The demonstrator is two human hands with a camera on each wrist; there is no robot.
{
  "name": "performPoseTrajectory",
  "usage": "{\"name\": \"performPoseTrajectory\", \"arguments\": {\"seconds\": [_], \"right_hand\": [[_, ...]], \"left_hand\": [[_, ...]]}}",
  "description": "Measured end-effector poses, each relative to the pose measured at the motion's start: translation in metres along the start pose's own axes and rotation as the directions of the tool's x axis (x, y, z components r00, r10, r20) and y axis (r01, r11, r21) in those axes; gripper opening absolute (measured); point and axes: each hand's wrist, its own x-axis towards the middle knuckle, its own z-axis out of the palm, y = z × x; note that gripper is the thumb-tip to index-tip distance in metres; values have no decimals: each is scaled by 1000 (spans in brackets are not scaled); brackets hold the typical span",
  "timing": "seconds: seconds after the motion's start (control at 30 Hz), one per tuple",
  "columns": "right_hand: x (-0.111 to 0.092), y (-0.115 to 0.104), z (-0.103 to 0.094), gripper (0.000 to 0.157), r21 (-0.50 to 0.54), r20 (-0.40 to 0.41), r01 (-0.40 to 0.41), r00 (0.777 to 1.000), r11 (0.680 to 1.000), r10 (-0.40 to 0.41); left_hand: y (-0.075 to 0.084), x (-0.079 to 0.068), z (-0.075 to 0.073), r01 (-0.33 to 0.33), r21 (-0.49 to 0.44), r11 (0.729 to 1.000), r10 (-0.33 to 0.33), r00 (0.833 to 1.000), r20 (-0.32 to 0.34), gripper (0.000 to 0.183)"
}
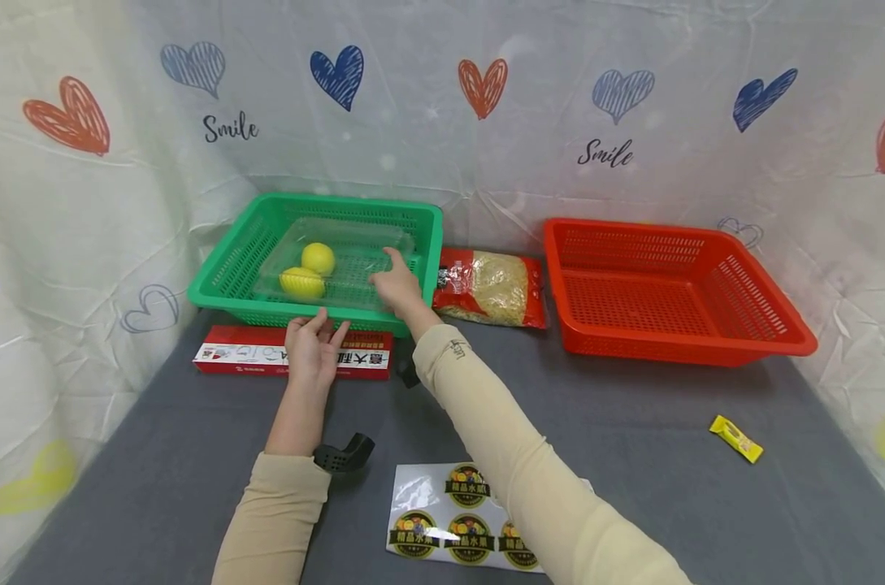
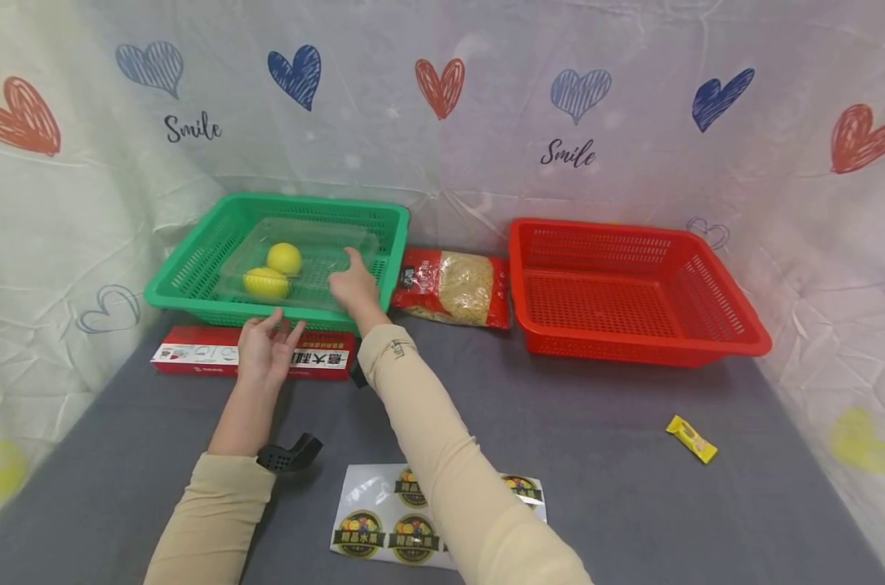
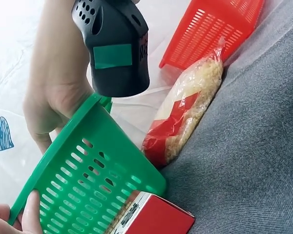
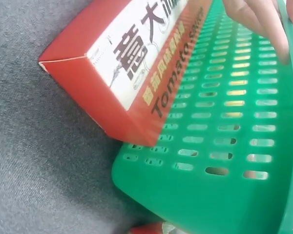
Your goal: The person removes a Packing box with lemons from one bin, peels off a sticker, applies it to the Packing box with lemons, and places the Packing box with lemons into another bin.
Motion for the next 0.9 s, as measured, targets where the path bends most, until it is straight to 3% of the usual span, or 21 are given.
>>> {"name": "performPoseTrajectory", "arguments": {"seconds": [0.5, 0.9], "right_hand": [[-11, -5, -4, 55, -111, -22, 54, 998, 992, -57], [-15, -13, -27, 55, 22, -31, 40, 999, 999, -39]], "left_hand": [[-3, -2, -2, -20, -4, 1000, 20, 999, 25, 16], [-1, -2, -2, 1, -35, 999, 1, 999, 43, 17]]}}
